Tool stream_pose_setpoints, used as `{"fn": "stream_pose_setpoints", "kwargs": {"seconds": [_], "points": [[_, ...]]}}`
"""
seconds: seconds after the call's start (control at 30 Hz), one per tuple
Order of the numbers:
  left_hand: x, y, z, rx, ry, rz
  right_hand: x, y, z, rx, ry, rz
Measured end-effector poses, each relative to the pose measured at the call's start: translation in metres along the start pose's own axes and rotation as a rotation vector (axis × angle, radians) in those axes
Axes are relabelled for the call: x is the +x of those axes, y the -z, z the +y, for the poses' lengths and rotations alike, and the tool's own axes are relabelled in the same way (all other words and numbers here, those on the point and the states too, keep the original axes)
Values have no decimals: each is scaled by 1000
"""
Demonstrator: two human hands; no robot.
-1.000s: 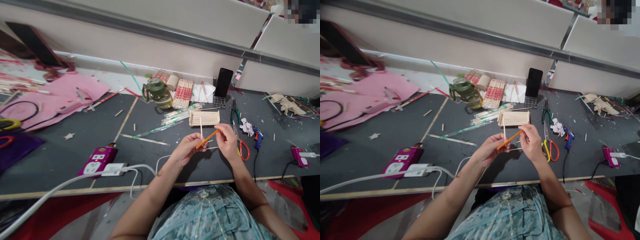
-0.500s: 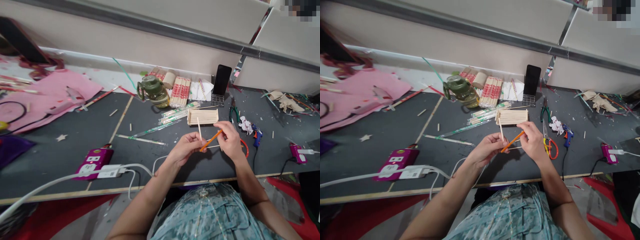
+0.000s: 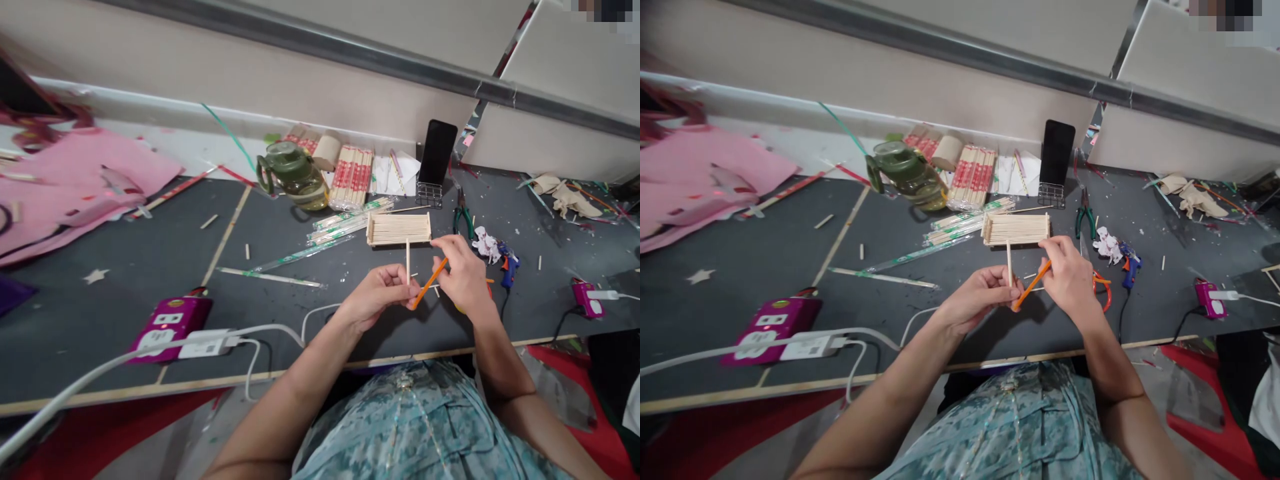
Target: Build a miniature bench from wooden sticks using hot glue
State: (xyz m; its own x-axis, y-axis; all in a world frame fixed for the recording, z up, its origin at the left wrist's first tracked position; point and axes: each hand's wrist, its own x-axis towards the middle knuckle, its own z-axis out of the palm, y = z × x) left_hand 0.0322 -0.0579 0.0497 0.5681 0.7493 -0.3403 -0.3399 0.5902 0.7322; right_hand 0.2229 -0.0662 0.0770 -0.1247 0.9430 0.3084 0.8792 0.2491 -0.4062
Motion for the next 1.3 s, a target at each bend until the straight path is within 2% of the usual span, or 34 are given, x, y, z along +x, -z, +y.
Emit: {"fn": "stream_pose_setpoints", "kwargs": {"seconds": [0.27,0.33,0.47,0.57,0.7,0.8,0.93,1.13,1.2,1.3], "points": [[6,-8,-8,-42,54,-9,2,5,-1,-105,-55,-7],[7,-8,-8,-52,43,10,2,9,0,-35,-15,-23],[8,-6,-4,-77,45,10,-2,22,8,252,146,-86],[8,-5,1,-89,65,-17,-5,29,16,357,189,-60],[8,-3,4,-110,66,-28,-6,29,24,345,246,8],[8,-3,5,-122,57,-32,-6,27,23,345,294,45],[8,-6,6,-127,58,-59,-6,22,20,383,283,80],[9,-7,7,-148,-4,-25,-8,19,22,453,173,115],[12,-7,7,-166,-53,19,-10,16,20,559,19,129],[18,-10,7,-189,-152,106,-9,7,13,884,-332,158]]}}
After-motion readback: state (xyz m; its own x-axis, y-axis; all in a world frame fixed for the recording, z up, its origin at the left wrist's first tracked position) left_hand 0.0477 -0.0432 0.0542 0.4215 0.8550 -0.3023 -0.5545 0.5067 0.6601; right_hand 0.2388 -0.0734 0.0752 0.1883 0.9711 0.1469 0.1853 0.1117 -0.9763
